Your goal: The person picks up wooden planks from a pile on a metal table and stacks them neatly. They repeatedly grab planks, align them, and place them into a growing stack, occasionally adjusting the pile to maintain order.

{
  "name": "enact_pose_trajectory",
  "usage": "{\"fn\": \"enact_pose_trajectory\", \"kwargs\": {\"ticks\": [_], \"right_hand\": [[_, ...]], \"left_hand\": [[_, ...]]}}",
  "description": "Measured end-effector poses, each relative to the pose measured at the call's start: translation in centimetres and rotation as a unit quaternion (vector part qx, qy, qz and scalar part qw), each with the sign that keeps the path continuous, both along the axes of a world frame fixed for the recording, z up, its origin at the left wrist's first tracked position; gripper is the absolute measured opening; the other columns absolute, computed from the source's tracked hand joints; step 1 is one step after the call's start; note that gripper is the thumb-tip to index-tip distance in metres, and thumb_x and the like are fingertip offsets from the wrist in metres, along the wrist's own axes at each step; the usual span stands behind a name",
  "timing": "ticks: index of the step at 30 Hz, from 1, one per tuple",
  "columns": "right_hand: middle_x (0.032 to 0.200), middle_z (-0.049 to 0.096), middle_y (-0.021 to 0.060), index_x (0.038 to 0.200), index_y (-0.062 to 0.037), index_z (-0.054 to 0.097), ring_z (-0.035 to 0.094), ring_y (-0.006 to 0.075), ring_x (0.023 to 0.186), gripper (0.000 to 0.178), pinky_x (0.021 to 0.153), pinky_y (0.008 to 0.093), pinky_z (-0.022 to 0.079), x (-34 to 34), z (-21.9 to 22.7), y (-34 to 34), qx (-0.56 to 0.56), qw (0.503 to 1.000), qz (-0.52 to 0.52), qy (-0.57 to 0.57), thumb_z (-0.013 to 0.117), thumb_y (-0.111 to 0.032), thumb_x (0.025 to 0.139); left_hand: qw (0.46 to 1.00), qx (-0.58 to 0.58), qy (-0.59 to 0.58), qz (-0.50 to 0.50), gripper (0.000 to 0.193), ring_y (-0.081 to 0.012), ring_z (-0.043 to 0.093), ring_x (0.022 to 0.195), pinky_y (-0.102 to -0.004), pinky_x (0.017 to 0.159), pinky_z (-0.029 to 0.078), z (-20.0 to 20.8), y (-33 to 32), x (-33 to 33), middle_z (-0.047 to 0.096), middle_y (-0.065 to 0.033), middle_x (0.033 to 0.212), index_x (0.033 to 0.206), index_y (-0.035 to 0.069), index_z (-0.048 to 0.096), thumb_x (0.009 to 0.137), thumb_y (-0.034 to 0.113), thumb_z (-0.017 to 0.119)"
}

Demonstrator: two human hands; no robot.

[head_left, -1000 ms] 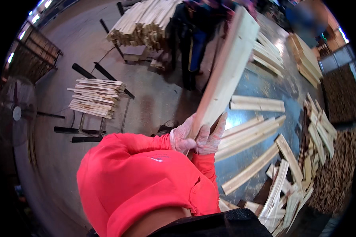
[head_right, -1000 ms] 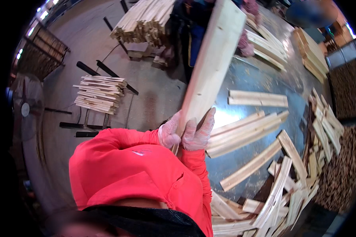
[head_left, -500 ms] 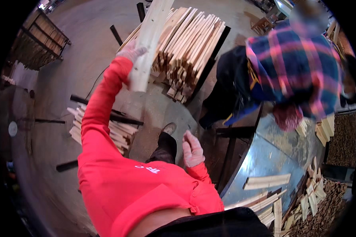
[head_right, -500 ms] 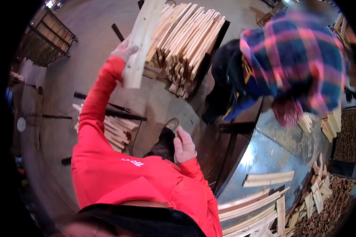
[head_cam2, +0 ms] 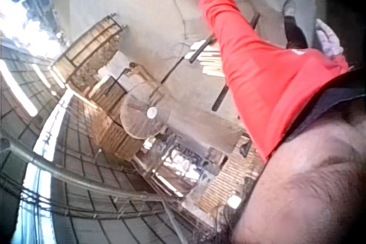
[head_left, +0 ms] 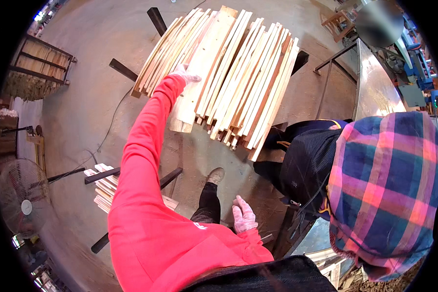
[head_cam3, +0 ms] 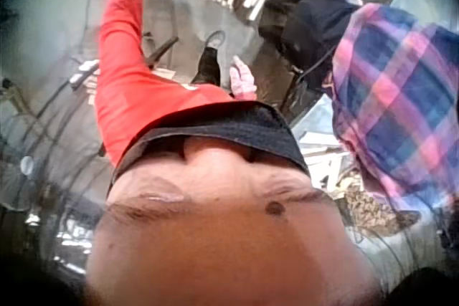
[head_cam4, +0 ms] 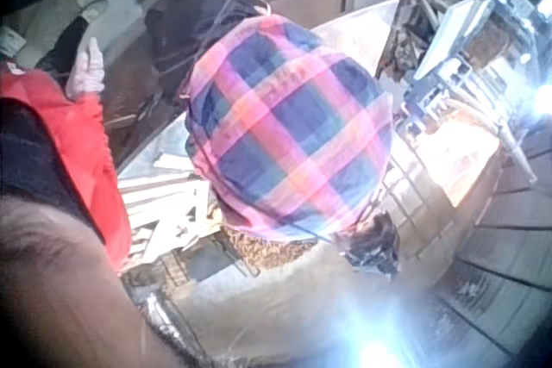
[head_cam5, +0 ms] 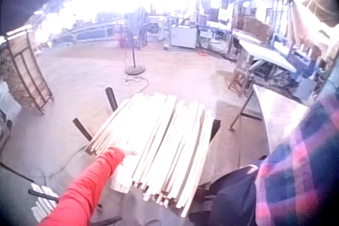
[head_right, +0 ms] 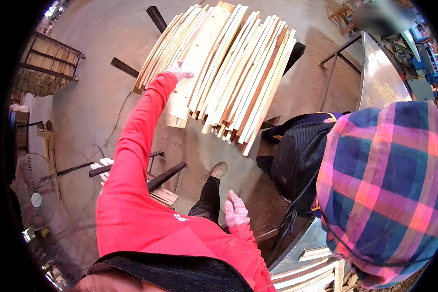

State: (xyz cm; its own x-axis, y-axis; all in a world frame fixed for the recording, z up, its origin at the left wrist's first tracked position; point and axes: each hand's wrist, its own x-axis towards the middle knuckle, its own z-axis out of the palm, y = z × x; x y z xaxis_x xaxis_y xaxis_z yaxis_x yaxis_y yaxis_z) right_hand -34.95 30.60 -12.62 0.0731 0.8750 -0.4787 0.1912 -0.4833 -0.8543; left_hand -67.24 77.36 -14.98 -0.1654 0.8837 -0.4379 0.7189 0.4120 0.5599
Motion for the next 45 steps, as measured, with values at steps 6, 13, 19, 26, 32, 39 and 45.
{"fn": "enact_pose_trajectory", "kwargs": {"ticks": [6, 13, 19, 26, 32, 39, 45], "right_hand": [[0.115, 0.063, 0.0149, 0.131, -0.0025, 0.053, 0.060, 0.0241, 0.106, 0.042, 0.094, 0.0334, 0.046, 0.5, -0.3, 2.3, 0.003, 1.000, 0.012, 0.007, 0.058, -0.008, 0.090], [0.121, 0.061, 0.0130, 0.134, -0.0022, 0.050, 0.058, 0.0205, 0.109, 0.044, 0.096, 0.0307, 0.044, 1.4, -3.4, 0.1, -0.084, 0.996, -0.006, 0.022, 0.058, -0.008, 0.091], [0.118, 0.062, 0.0161, 0.131, -0.0033, 0.052, 0.061, 0.0248, 0.107, 0.044, 0.093, 0.0335, 0.047, 1.0, -2.4, 1.9, -0.101, 0.993, 0.055, -0.034, 0.061, -0.015, 0.090], [0.113, 0.063, 0.0176, 0.129, -0.0051, 0.054, 0.061, 0.0305, 0.105, 0.042, 0.093, 0.0372, 0.047, 1.8, -1.0, 3.0, -0.110, 0.991, 0.033, -0.063, 0.060, -0.020, 0.090], [0.115, 0.062, 0.0184, 0.128, -0.0026, 0.054, 0.060, 0.0311, 0.108, 0.043, 0.095, 0.0371, 0.047, 1.1, -3.6, 1.7, -0.091, 0.994, -0.004, -0.059, 0.059, -0.021, 0.090], [0.129, 0.055, 0.0204, 0.132, -0.0084, 0.051, 0.052, 0.0368, 0.119, 0.048, 0.101, 0.0409, 0.042, 1.8, 4.7, 1.2, -0.089, 0.984, -0.010, -0.151, 0.050, -0.037, 0.093], [0.117, 0.061, 0.0172, 0.126, -0.0158, 0.058, 0.059, 0.0376, 0.105, 0.039, 0.092, 0.0435, 0.049, 4.9, 5.9, -11.3, -0.038, 0.945, -0.154, -0.286, 0.054, -0.033, 0.091]], "left_hand": [[0.995, -0.044, -0.063, 0.066, 0.097, -0.0305, 0.043, 0.130, -0.0386, 0.104, 0.037, -0.6, 2.4, 1.1, 0.050, -0.0197, 0.135, 0.137, 0.000, 0.042, 0.064, 0.050, 0.081], [0.984, -0.067, -0.165, 0.030, 0.084, -0.0301, 0.046, 0.127, -0.0391, 0.102, 0.039, -1.9, 3.5, 1.6, 0.055, -0.0200, 0.130, 0.126, 0.000, 0.053, 0.063, 0.049, 0.082], [0.973, -0.094, -0.210, 0.037, 0.074, -0.0298, 0.049, 0.124, -0.0395, 0.099, 0.041, -4.7, 4.9, -0.1, 0.058, -0.0203, 0.125, 0.117, 0.000, 0.062, 0.063, 0.047, 0.083], [0.988, -0.025, 0.151, -0.037, 0.094, -0.0314, 0.051, 0.123, -0.0409, 0.100, 0.044, 6.1, 3.5, 4.9, 0.049, -0.0201, 0.137, 0.135, -0.004, 0.043, 0.070, 0.056, 0.076], [0.974, 0.052, 0.215, -0.053, 0.104, -0.0387, 0.039, 0.132, -0.0427, 0.109, 0.034, 3.6, 3.5, 8.4, 0.039, -0.0280, 0.142, 0.139, -0.005, 0.035, 0.072, 0.067, 0.067], [0.944, 0.295, 0.107, -0.098, 0.096, -0.0341, 0.041, 0.125, -0.0402, 0.102, 0.037, -0.8, 7.0, 9.4, 0.042, -0.0244, 0.135, 0.138, -0.003, 0.037, 0.074, 0.067, 0.058], [0.925, 0.342, -0.030, -0.165, 0.074, -0.0269, 0.049, 0.111, -0.0349, 0.093, 0.041, -0.1, 8.8, 9.4, 0.051, -0.0181, 0.123, 0.130, -0.001, 0.046, 0.078, 0.050, 0.058]]}}
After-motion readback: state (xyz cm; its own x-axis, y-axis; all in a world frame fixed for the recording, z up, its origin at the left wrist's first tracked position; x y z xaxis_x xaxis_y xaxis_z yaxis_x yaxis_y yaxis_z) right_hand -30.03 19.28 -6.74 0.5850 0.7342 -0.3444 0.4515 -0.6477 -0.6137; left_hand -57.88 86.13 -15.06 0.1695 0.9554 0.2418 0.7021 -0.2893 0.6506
